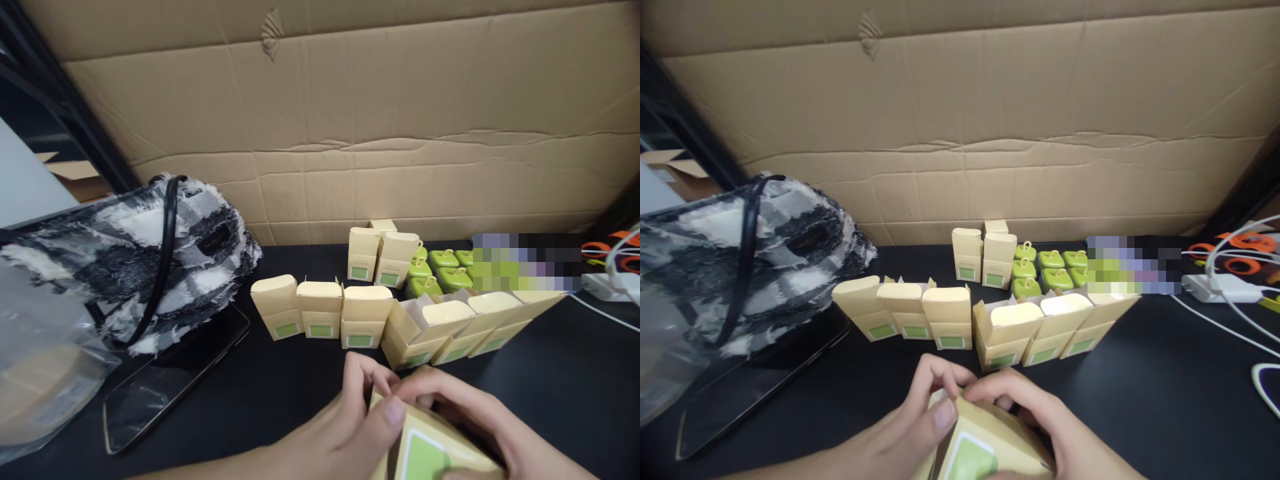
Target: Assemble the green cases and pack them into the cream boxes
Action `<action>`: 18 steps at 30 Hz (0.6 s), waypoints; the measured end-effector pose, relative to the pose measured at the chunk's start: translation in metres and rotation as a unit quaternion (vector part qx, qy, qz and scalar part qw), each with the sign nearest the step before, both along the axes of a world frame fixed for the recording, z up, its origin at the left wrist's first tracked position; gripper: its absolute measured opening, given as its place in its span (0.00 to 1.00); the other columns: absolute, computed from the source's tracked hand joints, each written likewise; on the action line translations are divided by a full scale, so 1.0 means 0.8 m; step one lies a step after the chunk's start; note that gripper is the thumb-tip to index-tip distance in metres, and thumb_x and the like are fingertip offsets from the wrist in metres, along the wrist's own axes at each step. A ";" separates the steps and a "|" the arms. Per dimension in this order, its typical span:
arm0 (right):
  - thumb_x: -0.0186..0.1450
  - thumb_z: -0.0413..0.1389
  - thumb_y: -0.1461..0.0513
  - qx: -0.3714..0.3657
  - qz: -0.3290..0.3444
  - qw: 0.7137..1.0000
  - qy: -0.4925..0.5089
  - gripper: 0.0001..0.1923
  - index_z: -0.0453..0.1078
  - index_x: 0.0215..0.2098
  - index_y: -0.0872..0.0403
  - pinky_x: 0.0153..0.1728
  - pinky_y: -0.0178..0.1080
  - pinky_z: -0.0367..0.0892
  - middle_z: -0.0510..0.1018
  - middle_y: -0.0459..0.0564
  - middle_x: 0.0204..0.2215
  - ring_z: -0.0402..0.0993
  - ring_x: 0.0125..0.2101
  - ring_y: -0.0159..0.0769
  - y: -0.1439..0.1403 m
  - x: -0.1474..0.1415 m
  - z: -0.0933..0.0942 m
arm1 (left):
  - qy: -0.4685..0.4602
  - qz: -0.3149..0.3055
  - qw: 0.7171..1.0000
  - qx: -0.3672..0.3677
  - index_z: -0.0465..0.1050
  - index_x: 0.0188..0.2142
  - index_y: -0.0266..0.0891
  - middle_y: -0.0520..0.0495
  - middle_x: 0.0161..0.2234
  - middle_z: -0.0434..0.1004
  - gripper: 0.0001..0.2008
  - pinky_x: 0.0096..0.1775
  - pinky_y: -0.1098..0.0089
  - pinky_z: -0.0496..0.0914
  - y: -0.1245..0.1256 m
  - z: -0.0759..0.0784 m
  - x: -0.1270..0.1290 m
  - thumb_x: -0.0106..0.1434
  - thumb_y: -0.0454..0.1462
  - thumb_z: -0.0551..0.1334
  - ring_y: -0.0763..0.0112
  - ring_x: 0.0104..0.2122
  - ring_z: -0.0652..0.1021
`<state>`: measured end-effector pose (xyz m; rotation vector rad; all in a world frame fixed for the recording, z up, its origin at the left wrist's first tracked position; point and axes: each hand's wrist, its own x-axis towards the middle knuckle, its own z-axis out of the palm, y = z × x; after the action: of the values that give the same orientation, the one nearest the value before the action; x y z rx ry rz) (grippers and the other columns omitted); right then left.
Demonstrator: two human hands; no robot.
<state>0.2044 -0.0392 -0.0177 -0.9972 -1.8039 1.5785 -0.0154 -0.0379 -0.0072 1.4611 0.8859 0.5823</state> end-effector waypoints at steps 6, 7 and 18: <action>0.58 0.63 0.49 0.000 -0.010 1.000 -0.006 0.25 0.70 0.52 0.44 0.47 0.44 0.73 0.78 0.52 0.48 0.76 0.48 0.50 -0.005 0.002 -0.005 | -0.069 -0.069 0.994 0.056 0.50 0.49 0.45 0.43 0.49 0.59 0.27 0.48 0.58 0.62 0.002 -0.016 -0.003 0.64 0.61 0.49 0.58 0.47 0.68; 0.58 0.63 0.49 0.006 -0.013 1.000 -0.008 0.25 0.70 0.52 0.44 0.46 0.44 0.73 0.78 0.52 0.47 0.77 0.47 0.50 -0.006 0.002 -0.005 | -0.065 -0.075 0.994 0.053 0.51 0.48 0.45 0.44 0.49 0.58 0.26 0.47 0.57 0.62 0.002 -0.015 -0.005 0.64 0.61 0.48 0.58 0.47 0.68; 0.58 0.64 0.54 0.036 -0.022 0.998 -0.036 0.26 0.69 0.54 0.44 0.50 0.45 0.71 0.77 0.51 0.50 0.74 0.50 0.52 -0.007 0.009 -0.020 | -0.057 -0.100 0.987 0.110 0.61 0.52 0.42 0.42 0.48 0.61 0.30 0.50 0.58 0.62 0.007 -0.021 -0.005 0.65 0.60 0.45 0.55 0.47 0.69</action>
<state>0.2114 -0.0449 -0.0337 -1.0651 -1.8603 1.4575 -0.0194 -0.0320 -0.0240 1.6758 0.5902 0.6199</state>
